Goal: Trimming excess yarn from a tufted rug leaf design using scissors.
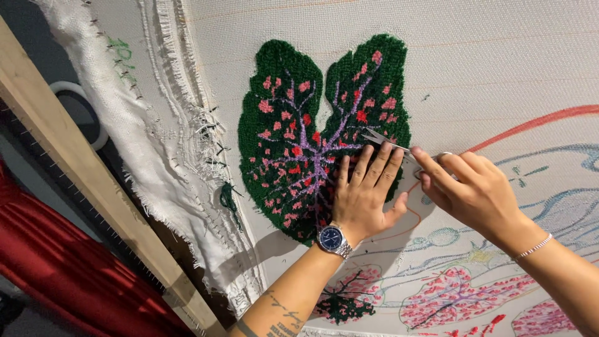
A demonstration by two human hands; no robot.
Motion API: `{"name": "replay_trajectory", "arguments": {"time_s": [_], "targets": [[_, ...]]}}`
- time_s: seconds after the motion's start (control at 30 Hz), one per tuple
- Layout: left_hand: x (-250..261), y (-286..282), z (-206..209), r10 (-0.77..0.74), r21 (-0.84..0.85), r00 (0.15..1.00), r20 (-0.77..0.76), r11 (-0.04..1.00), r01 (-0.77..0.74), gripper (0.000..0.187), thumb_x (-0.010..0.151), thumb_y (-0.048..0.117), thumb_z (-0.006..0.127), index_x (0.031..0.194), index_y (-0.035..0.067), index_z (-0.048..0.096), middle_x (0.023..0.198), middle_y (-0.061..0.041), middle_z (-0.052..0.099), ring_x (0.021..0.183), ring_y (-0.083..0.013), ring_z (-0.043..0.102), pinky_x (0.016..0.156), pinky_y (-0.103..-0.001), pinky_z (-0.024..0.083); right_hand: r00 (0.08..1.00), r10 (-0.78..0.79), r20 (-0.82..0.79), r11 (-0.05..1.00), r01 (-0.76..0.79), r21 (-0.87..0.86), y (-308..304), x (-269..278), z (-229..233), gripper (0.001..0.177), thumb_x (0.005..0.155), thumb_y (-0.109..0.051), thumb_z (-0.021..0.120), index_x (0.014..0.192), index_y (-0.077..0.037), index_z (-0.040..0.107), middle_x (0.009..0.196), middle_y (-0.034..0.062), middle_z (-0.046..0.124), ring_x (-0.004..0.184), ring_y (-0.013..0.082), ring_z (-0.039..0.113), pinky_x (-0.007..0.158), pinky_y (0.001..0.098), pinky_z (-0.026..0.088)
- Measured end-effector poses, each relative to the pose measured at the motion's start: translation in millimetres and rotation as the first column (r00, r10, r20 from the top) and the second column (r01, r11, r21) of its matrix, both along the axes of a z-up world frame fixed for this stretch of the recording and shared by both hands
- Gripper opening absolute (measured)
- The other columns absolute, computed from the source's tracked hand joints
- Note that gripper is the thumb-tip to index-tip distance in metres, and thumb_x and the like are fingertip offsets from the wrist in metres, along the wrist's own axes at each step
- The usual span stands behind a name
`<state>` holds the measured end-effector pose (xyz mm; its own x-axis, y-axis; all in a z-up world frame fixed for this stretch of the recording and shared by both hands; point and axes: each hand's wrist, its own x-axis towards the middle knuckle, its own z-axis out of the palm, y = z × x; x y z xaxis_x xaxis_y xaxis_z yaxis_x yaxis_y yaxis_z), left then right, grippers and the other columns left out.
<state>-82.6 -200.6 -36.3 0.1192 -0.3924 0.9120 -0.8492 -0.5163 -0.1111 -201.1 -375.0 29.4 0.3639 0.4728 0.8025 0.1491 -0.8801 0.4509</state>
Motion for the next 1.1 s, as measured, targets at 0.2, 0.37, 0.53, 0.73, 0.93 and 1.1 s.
{"name": "replay_trajectory", "arguments": {"time_s": [0.2,0.37,0.53,0.73,0.93,1.1], "targets": [[-6.1,-3.0,2.6,0.001,0.003,1.0,0.007,1.0,-0.001,0.074,0.1,0.051,0.053,0.165,0.021,0.034,0.171,-0.002,0.033,0.159,-0.0259,0.034,0.132,-0.056,0.016,0.99,-0.139,-0.031,0.99,0.138,-0.007,0.8,-14.1,3.7,0.057,0.088,-0.02,0.074,0.143,-0.013,0.063,0.094,0.0069,0.063,0.07,0.0204,0.058,0.066,0.0361,0.051],[-9.7,-6.6,-1.1,0.003,-0.001,0.999,-0.041,1.0,-0.003,0.076,0.098,0.05,0.053,0.165,0.02,0.033,0.172,-0.002,0.032,0.16,-0.0252,0.032,0.133,-0.055,0.015,0.998,-0.046,-0.051,0.993,0.04,-0.115,-16.3,-14.5,14.0,0.054,0.089,-0.023,0.076,0.141,-0.012,0.064,0.093,0.0064,0.064,0.069,0.0201,0.062,0.066,0.0364,0.053],[4.1,4.3,4.6,0.029,-0.111,0.999,0.03,0.993,-0.025,0.076,0.102,0.051,0.053,0.165,0.015,0.031,0.172,-0.009,0.027,0.161,-0.0295,0.024,0.132,-0.056,0.011,0.998,-0.028,-0.051,0.999,0.025,-0.047,-27.6,-20.8,10.3,0.049,0.09,-0.022,0.076,0.136,-0.012,0.065,0.094,0.0074,0.066,0.075,0.0217,0.065,0.068,0.037,0.054],[8.5,18.0,1.8,0.015,-0.101,0.999,-0.03,0.995,-0.018,0.076,0.101,0.049,0.054,0.162,0.009,0.034,0.169,-0.014,0.032,0.159,-0.0317,0.029,0.131,-0.052,0.018,0.996,0.034,-0.084,0.962,-0.01,0.271,-21.0,-34.5,-14.4,0.048,0.086,-0.016,0.08,0.131,-0.005,0.067,0.1,0.0104,0.071,0.078,0.0211,0.068,0.07,0.0345,0.056],[-18.0,26.4,-39.6,-0.215,0.01,0.977,-0.011,0.977,0.215,0.04,0.1,0.027,0.065,0.136,0.009,0.065,0.142,-0.011,0.062,0.133,-0.0292,0.061,0.113,-0.044,0.048,0.959,0.235,-0.158,0.833,-0.114,0.542,-9.2,-32.4,-69.9,0.04,0.08,-0.016,0.082,0.114,-0.001,0.067,0.095,0.0097,0.072,0.075,0.0147,0.071,0.069,0.03,0.058],[-33.6,38.8,-46.4,-0.322,-0.164,0.862,-0.39,0.946,0.279,0.015,0.095,0.019,0.072,0.103,0.009,0.079,0.096,-0.007,0.077,0.083,-0.0267,0.075,0.075,-0.034,0.058,0.897,0.341,-0.279,0.693,-0.039,0.72,25.0,-34.5,-95.8,0.038,0.08,-0.017,0.082,0.111,0.0,0.068,0.086,0.0091,0.075,0.066,0.0127,0.073,0.062,0.0281,0.058]]}}
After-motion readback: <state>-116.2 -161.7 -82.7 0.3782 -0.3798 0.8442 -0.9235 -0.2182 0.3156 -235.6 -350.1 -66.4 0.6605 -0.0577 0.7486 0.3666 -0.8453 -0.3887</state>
